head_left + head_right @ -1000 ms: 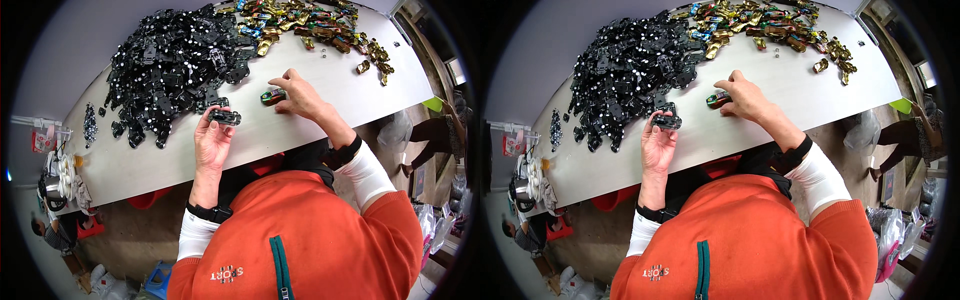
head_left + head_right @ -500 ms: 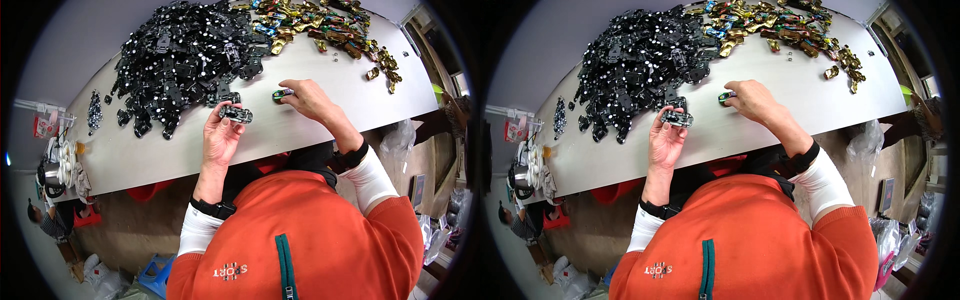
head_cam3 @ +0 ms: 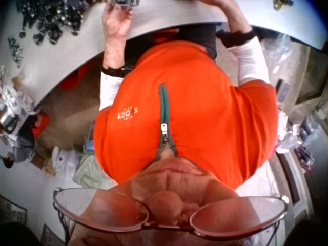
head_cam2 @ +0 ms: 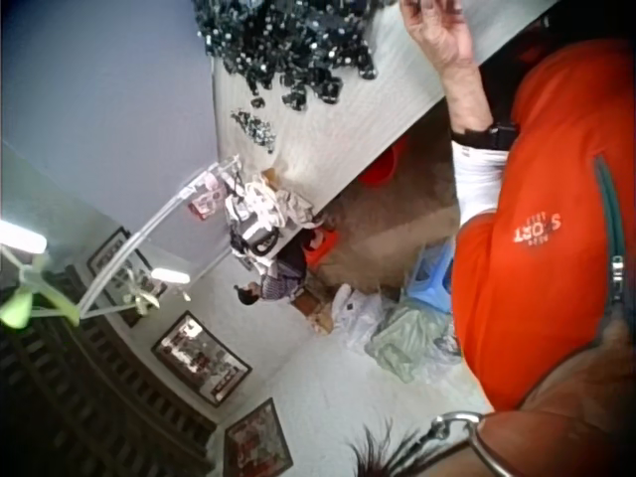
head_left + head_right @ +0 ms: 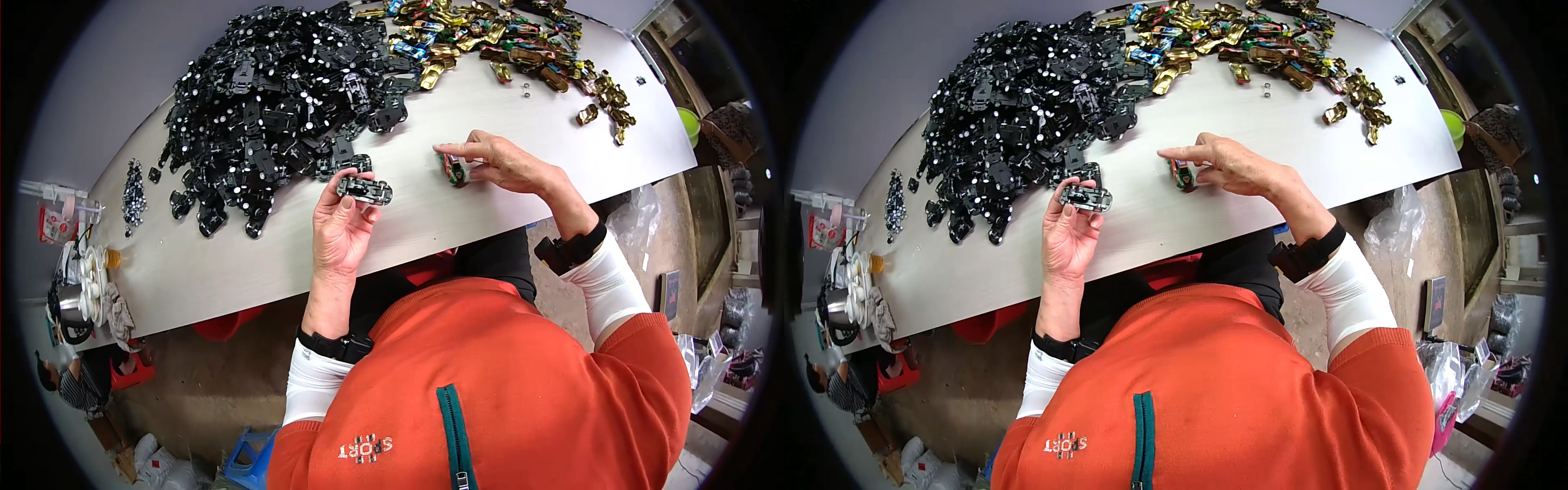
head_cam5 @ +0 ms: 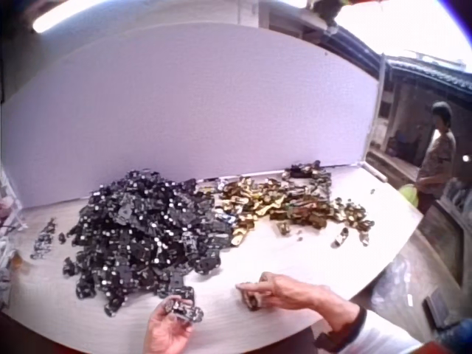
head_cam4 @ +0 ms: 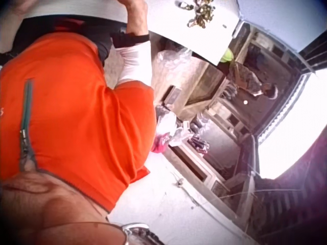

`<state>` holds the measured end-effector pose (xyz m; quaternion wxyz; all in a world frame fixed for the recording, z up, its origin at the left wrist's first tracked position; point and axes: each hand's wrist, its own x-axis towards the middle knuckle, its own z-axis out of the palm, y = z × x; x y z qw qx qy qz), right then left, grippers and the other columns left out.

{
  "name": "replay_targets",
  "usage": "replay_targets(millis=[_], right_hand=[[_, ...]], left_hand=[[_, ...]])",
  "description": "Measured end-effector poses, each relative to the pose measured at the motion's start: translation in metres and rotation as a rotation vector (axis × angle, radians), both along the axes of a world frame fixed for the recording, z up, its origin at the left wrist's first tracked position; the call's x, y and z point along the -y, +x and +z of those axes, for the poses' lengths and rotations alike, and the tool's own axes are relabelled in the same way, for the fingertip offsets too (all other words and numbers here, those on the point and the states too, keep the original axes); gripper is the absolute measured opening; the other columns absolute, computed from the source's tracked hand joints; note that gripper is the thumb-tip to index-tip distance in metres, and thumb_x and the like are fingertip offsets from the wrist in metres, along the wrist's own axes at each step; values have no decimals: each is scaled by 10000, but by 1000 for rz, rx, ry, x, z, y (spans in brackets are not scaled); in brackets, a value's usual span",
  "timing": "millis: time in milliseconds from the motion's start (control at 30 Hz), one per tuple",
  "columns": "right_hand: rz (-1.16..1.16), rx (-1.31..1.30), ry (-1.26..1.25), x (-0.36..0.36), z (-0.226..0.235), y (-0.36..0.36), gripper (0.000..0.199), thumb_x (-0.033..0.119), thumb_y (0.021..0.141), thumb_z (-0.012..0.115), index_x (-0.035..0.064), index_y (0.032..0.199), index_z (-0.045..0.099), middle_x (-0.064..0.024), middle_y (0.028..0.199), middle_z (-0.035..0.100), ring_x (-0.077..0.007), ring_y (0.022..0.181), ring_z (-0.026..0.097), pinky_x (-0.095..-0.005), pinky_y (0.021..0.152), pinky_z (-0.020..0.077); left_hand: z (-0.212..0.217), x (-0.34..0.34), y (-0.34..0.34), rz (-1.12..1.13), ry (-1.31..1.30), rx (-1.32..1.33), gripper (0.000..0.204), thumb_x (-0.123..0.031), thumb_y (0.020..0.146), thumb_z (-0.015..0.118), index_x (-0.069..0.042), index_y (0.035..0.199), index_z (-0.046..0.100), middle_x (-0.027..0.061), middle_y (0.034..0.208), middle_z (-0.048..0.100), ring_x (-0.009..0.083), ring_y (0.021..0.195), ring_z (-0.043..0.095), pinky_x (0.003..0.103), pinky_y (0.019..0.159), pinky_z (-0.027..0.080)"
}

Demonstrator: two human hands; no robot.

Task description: The person assembles small toy cars by hand at a table. They pick up a black chassis and a colored body, then press the two parts together to form a complete car. The process is repeated for multiple units, with the person handling the parts one at a time.

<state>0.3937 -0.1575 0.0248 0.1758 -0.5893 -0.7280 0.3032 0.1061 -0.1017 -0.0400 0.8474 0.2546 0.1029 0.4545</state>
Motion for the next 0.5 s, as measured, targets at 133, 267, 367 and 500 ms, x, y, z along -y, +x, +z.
replay_targets(millis=[133,267,367,500], right_hand=[[-423,-2,159,-2,7,3,280,134,823,651,-1,1066,623,-139,801,619,-236,719,600,-354,678,494],[-300,421,100,-23,2,-23,301,244,775,711,-38,722,620,-187,661,623,-273,654,634,-363,592,480],[-252,324,65,-32,-4,-32,288,220,768,706,-48,712,615,-181,659,628,-254,646,639,-352,586,482],[-263,-393,-88,-23,24,-54,206,141,812,669,-54,863,627,-112,706,652,-159,662,634,-286,601,502]], left_hand=[[5,1,-1,-5,17,-11,402,-104,850,633,-42,1226,502,154,1148,591,164,865,585,269,643,466],[3,-1,0,-11,11,-6,405,-101,849,635,-40,1226,501,155,1146,591,164,859,588,272,644,464],[6,1,1,6,14,-16,385,-92,851,630,-33,1214,515,164,1149,593,165,873,600,270,653,476],[7,3,-3,73,77,-61,380,-114,857,631,-8,1204,516,163,1124,598,167,883,607,264,671,493]])
